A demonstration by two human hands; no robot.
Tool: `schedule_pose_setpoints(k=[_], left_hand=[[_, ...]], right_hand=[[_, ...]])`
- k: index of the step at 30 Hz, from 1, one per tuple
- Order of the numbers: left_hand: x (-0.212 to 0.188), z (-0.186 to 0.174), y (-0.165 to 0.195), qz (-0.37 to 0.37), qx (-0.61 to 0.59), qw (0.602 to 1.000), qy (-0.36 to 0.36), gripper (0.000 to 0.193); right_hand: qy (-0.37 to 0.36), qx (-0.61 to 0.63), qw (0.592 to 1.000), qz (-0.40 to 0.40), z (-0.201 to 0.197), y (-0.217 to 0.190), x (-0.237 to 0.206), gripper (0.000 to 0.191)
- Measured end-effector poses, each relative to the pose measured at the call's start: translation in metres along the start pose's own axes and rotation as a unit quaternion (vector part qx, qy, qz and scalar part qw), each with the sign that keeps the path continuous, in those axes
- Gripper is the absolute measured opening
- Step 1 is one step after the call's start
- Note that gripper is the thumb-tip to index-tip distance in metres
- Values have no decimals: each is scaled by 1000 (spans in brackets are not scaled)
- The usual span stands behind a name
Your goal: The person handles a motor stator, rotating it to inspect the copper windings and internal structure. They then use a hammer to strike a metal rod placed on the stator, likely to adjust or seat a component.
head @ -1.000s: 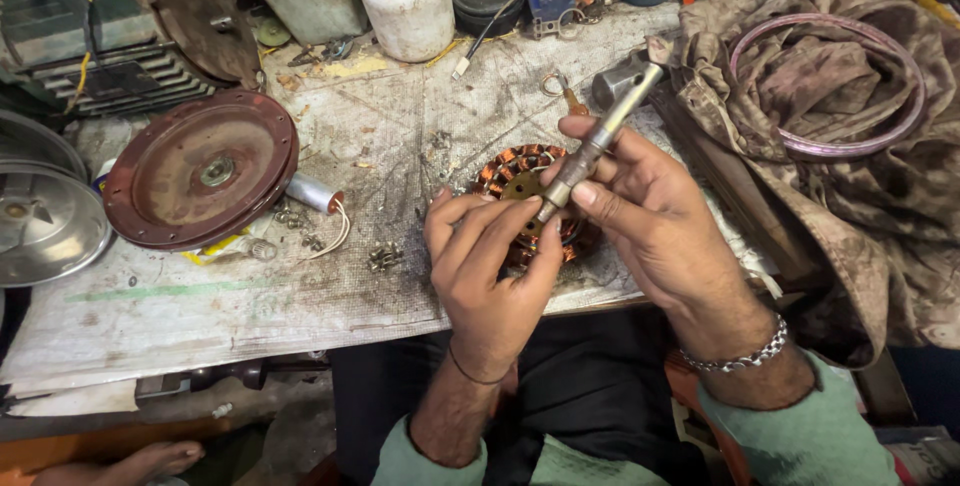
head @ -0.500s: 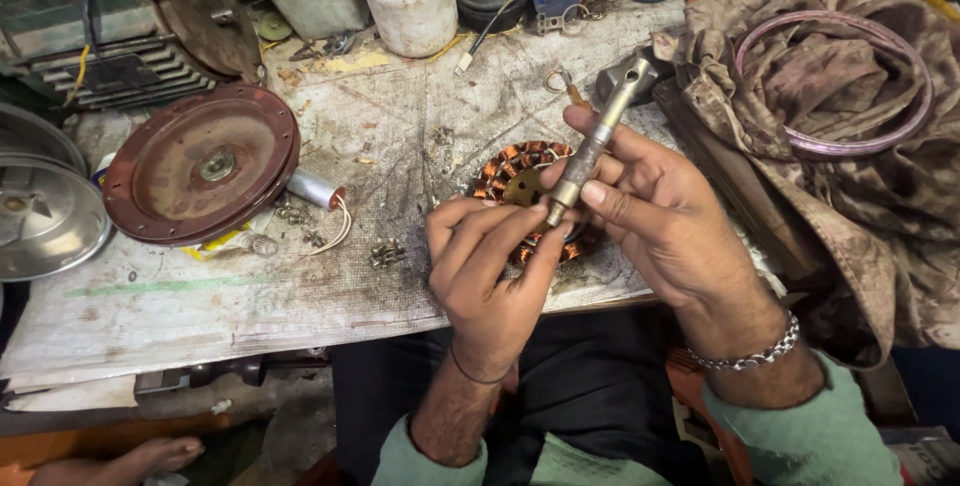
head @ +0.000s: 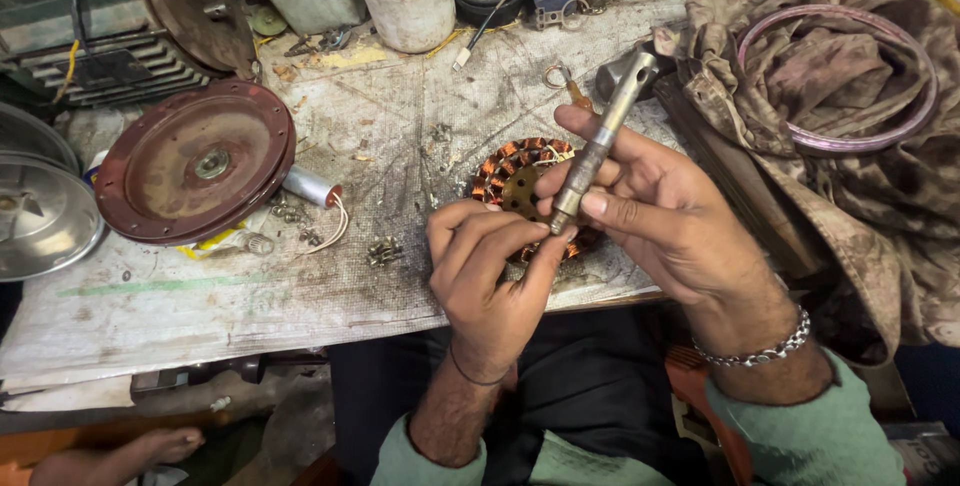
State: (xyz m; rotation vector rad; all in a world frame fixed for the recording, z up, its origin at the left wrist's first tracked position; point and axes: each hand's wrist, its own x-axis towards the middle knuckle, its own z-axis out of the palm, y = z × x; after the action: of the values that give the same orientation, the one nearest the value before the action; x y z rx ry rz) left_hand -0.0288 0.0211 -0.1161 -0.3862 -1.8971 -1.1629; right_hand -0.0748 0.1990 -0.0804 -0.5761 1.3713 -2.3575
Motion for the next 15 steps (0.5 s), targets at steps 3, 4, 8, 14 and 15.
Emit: schedule_pose_setpoints(k=[3,4,8,14,15], left_hand=[[0,0,0,5,-1,1000,-3,27],[0,0,0,11,4,1000,-8,27],[0,-2,0,31,5,999,-14,28],[-1,-3,1,33,2,999,-12,27],[-1,-3,1,32,1,999,-12,27]], right_hand=[[-6,-5,1000,-1,-1,0,-1,73],[-7,-3,1000,0,-1,0,-1,73],[-9,2,1000,2,1,0,-2,73],[-4,-9,1000,4,4,0,-3,71],[-3,-9,1000,5,4,-1,-3,71]])
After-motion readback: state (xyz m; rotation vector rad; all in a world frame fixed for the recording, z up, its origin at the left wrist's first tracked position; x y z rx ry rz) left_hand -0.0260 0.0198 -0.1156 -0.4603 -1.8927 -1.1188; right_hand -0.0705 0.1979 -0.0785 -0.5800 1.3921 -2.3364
